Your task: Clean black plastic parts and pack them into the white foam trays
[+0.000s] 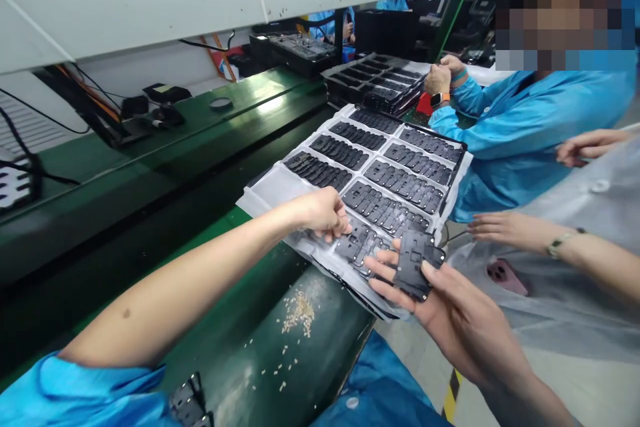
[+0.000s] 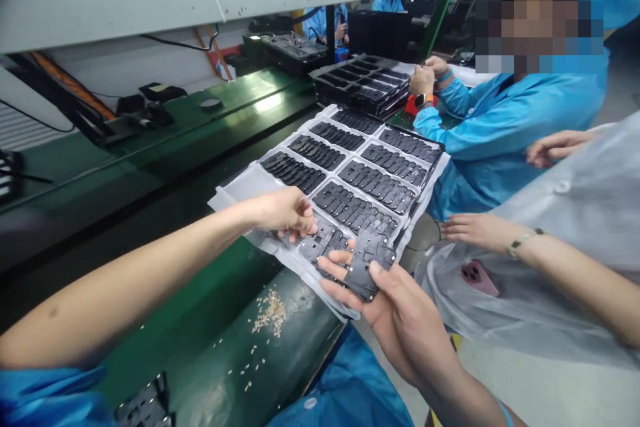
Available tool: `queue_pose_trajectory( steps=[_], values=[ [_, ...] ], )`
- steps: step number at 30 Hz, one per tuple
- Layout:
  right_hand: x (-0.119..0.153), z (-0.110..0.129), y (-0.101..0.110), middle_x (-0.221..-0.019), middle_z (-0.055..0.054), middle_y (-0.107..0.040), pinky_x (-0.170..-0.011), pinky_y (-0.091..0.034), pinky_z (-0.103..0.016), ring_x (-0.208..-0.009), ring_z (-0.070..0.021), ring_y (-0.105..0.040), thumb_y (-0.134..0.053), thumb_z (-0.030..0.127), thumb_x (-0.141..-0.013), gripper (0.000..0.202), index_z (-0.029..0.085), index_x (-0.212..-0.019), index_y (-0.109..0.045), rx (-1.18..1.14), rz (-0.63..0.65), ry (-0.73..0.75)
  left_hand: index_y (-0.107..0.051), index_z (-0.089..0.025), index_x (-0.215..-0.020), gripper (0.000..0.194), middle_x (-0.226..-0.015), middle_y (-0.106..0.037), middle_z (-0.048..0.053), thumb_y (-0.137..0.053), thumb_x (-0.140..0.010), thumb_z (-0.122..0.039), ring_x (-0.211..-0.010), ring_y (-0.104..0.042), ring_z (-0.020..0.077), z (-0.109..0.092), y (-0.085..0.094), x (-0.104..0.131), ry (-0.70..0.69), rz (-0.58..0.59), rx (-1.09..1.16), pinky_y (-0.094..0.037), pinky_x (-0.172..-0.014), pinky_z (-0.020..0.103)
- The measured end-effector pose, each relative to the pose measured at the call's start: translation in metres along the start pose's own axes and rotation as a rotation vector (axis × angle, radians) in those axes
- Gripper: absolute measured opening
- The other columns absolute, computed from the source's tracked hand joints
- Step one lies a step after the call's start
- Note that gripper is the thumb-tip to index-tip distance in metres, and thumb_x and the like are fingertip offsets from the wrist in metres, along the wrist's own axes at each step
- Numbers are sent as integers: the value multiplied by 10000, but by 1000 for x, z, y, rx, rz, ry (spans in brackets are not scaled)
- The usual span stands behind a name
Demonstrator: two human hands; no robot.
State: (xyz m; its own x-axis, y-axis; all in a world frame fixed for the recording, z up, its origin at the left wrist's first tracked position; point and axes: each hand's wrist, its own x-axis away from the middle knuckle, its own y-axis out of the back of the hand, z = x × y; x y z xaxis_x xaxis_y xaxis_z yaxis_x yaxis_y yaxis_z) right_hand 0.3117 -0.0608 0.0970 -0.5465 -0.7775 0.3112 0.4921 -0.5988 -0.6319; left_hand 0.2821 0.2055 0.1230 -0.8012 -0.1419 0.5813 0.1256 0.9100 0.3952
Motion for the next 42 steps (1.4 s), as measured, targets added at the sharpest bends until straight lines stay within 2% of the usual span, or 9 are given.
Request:
queue_pose_trajectory(
  steps=[3,8,13,19,25,28,31,34,42],
  values=[
    [-6,2,-8,-1286,-182,-780,-1095,-517,-659,-1264,-395,-717,-761,355,-951,265,201,-1166,-776,29,34,4,-650,-144,-663,235,-572,-636,-8,-791,-817,-253,-472,-563,107,-6,1,14,-104,-99,-54,-398,-483,235],
    [-32,2,-28,-1175,-120,-816,-1139,-485,-662,-1201,-340,-753,-803,305,-920,210,202,-1099,-765,49,122,15,-752,-144,-890,306,-736,-724,22,-822,-825,-435,-631,-611,122,-15,3,36,-348,-12,137,-438,-563,227],
    [-51,4,-41,-1197,-65,-809,-1191,-420,-706,-1199,-324,-747,-802,298,-924,113,221,-990,-752,57,212,18,-700,-128,-849,281,-714,-714,8,-881,-790,-335,-638,-620,105,-16,3,39,-311,-105,275,-432,-591,213],
    [-66,2,-44,-1225,-16,-800,-1192,-461,-652,-1212,-281,-735,-797,269,-929,92,249,-1002,-747,94,239,97,-619,-131,-805,161,-641,-643,-40,-729,-898,-57,-536,-603,79,-18,-1,34,-238,-88,416,-527,-618,245],
    [-72,7,-46,-1184,-42,-818,-1182,-470,-663,-1172,-307,-766,-760,289,-942,163,249,-1098,-739,69,199,28,-656,-120,-769,170,-652,-663,-12,-753,-897,-61,-579,-612,66,-13,15,31,-290,-214,495,-448,-561,176],
    [-72,13,-38,-1140,-86,-828,-1170,-492,-656,-1151,-337,-779,-743,243,-919,127,203,-1039,-746,64,134,13,-685,-121,-774,146,-658,-667,-9,-801,-856,-87,-599,-630,74,-2,30,28,-281,-199,553,-437,-542,170],
    [-72,25,-25,-1077,-125,-832,-1170,-506,-635,-1159,-357,-777,-717,198,-897,89,172,-978,-744,95,51,74,-714,-113,-762,117,-648,-689,6,-809,-810,-63,-573,-632,86,8,33,20,-200,-142,468,-433,-513,182],
    [-73,36,-17,-1084,-121,-823,-1172,-517,-603,-1204,-357,-759,-688,156,-882,94,177,-959,-737,106,-17,160,-709,-113,-711,140,-585,-673,6,-777,-799,-28,-547,-639,104,13,20,8,-107,-91,313,-454,-513,202],
    [-73,34,-16,-991,-83,-798,-1133,-547,-621,-1149,-374,-781,-715,144,-863,71,178,-925,-723,99,-63,183,-637,-138,-639,248,-526,-639,-19,-730,-815,11,-518,-641,112,1,-1,-1,-15,-80,70,-487,-526,216]
  ],
)
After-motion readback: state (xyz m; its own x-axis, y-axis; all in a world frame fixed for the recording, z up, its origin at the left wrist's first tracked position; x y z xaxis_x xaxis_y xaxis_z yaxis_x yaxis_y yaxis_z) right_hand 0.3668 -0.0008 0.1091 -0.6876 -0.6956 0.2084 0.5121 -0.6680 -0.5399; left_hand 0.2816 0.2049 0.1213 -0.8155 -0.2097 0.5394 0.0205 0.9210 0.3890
